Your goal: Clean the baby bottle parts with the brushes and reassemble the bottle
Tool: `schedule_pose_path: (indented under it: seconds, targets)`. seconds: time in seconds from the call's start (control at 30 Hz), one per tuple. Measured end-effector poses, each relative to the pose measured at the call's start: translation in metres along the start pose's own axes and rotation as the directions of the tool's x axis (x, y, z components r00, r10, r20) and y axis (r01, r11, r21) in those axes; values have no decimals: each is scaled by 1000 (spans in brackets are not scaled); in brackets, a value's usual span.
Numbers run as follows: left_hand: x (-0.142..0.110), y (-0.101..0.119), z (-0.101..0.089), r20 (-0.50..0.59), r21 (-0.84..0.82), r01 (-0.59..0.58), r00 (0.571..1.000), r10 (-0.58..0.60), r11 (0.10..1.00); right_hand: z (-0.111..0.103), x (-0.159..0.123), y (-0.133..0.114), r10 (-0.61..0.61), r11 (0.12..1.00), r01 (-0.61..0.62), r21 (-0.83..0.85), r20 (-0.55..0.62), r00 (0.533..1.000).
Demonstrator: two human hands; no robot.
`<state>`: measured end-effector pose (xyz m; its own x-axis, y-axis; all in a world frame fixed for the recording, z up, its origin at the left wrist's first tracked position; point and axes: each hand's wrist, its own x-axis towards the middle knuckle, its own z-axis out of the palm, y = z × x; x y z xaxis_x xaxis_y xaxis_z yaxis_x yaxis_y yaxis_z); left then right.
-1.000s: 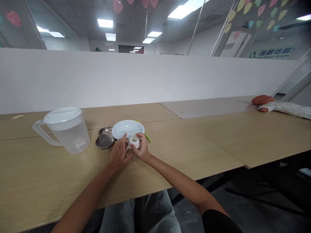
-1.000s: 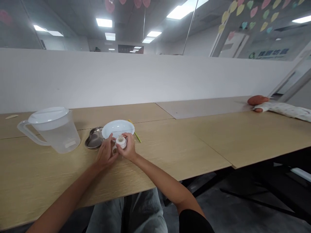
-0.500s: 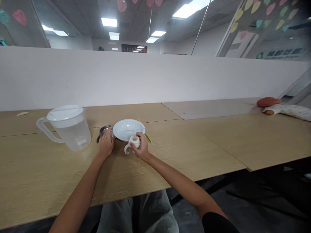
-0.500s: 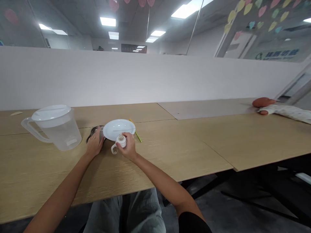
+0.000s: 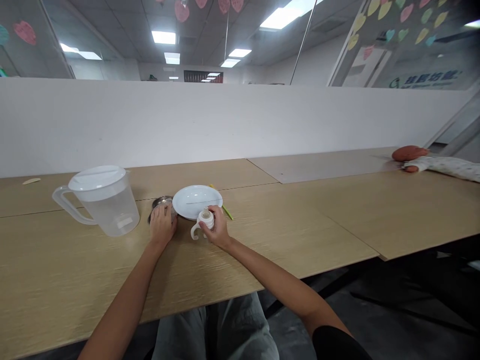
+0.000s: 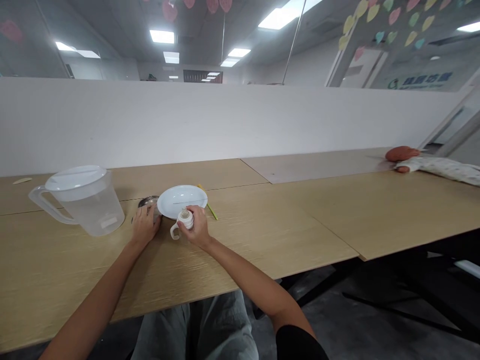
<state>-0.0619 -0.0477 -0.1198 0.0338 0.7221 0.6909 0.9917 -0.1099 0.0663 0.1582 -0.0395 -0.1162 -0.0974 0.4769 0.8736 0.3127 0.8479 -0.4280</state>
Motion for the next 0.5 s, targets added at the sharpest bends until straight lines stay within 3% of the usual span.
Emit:
schedule_pose_path:
  seconds: [0.27,0.5]
  targets:
    - [-2,-4,7,31,-101,14,999,-10,995,-2,3,-2,-11,1000,11,-22,15,1000]
    - [3,-2,-5,-4,-55,64,998,-65,996,-3,4,-3,-13,1000,13,-12,21,1000]
